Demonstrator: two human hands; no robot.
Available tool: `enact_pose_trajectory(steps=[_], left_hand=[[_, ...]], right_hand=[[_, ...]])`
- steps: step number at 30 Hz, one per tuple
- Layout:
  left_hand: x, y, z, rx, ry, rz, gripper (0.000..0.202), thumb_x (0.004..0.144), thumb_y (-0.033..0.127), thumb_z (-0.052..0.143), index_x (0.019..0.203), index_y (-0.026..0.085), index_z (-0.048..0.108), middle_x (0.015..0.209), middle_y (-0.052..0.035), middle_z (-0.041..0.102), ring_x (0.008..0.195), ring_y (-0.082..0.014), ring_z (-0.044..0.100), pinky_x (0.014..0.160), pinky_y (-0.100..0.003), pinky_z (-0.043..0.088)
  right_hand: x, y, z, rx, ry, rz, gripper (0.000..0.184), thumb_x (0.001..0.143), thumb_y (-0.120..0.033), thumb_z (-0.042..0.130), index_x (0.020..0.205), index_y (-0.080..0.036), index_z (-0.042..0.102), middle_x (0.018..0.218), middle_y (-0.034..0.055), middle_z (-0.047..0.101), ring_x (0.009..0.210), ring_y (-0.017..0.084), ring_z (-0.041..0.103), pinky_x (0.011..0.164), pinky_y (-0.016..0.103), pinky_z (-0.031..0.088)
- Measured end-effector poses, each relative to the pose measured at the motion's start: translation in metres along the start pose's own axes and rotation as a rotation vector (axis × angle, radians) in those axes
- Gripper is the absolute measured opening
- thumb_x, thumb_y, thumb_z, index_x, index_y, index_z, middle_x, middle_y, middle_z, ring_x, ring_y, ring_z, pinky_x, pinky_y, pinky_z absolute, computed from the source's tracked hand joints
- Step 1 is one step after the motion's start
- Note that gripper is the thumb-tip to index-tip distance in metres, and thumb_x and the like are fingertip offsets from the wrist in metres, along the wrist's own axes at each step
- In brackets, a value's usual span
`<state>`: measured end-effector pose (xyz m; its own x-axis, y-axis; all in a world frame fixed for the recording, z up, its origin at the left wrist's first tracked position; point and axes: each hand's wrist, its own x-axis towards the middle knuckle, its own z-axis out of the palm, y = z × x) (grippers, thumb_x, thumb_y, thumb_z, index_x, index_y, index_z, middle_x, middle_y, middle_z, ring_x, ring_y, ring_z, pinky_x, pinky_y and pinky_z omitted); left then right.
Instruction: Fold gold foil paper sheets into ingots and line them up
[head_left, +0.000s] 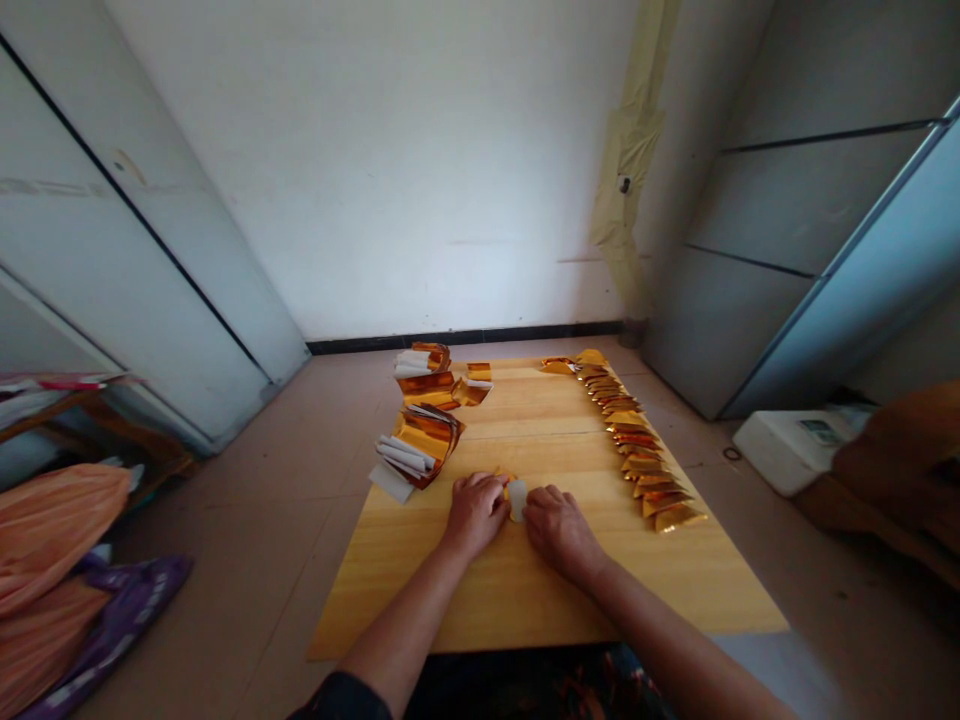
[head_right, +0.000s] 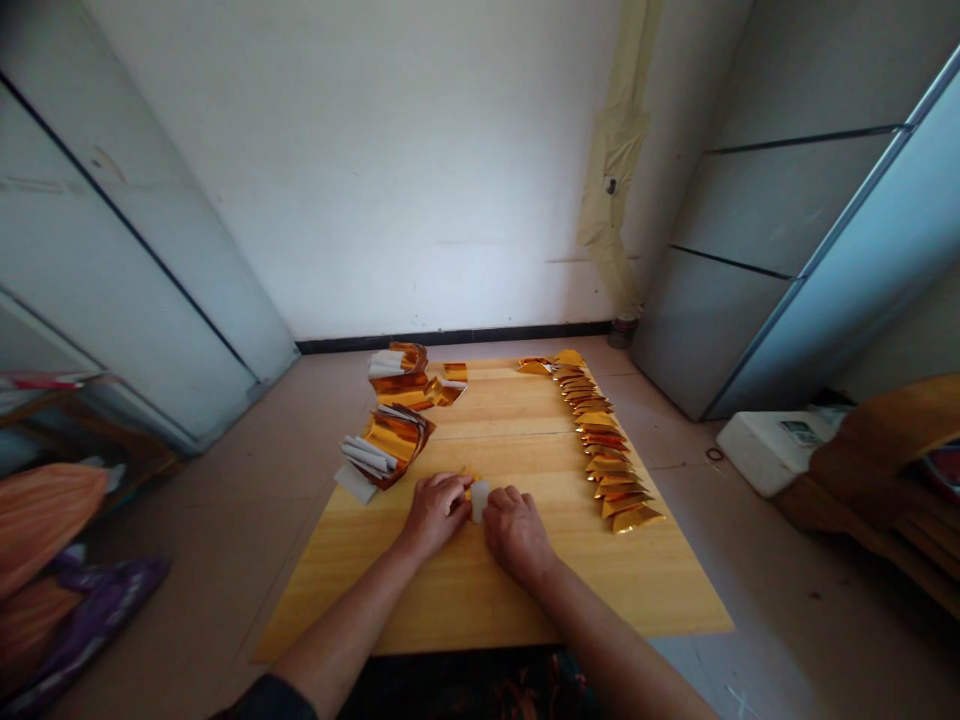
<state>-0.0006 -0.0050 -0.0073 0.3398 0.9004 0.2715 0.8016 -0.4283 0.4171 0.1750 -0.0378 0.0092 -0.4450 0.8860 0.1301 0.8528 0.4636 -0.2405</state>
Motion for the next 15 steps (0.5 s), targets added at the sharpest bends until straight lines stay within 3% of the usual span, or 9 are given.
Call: enact_pose_trajectory(steps=[7, 10, 15], left_hand=[[0.007, -0.016, -0.006, -0.141, -0.123, 0.108, 0.020, 0.072, 0.007, 0.058, 0.080, 0.024, 0.066, 0.113, 0.0005, 0.068, 0.113, -0.0184, 0.057, 0.096, -0.036, 0.039], [0.007, -0.018, -0.007, -0.128, -0.127, 0.113, 0.020, 0.072, 0.007, 0.056, 0.078, 0.024, 0.065, 0.114, 0.0007, 0.068, 0.114, -0.0188, 0.057, 0.096, -0.036, 0.040], [0.005, -0.017, -0.006, -0.110, -0.121, 0.110, 0.020, 0.072, 0.008, 0.056, 0.079, 0.024, 0.066, 0.115, -0.0004, 0.067, 0.113, -0.0193, 0.057, 0.096, -0.037, 0.041]], right_hand=[[0.003, 0.014, 0.008, 0.170, -0.006, -0.158, 0.010, 0.083, -0.021, 0.059, 0.085, -0.022, 0.068, 0.091, 0.0041, 0.062, 0.088, 0.018, 0.051, 0.076, 0.028, 0.037], [0.008, 0.025, 0.010, 0.257, 0.020, -0.197, 0.018, 0.078, -0.022, 0.065, 0.096, -0.022, 0.068, 0.098, 0.0049, 0.061, 0.091, 0.018, 0.052, 0.078, 0.027, 0.038], [0.013, 0.027, 0.015, 0.232, 0.036, -0.229, 0.008, 0.082, -0.025, 0.062, 0.088, -0.024, 0.068, 0.097, 0.0037, 0.060, 0.090, 0.017, 0.052, 0.078, 0.027, 0.037]])
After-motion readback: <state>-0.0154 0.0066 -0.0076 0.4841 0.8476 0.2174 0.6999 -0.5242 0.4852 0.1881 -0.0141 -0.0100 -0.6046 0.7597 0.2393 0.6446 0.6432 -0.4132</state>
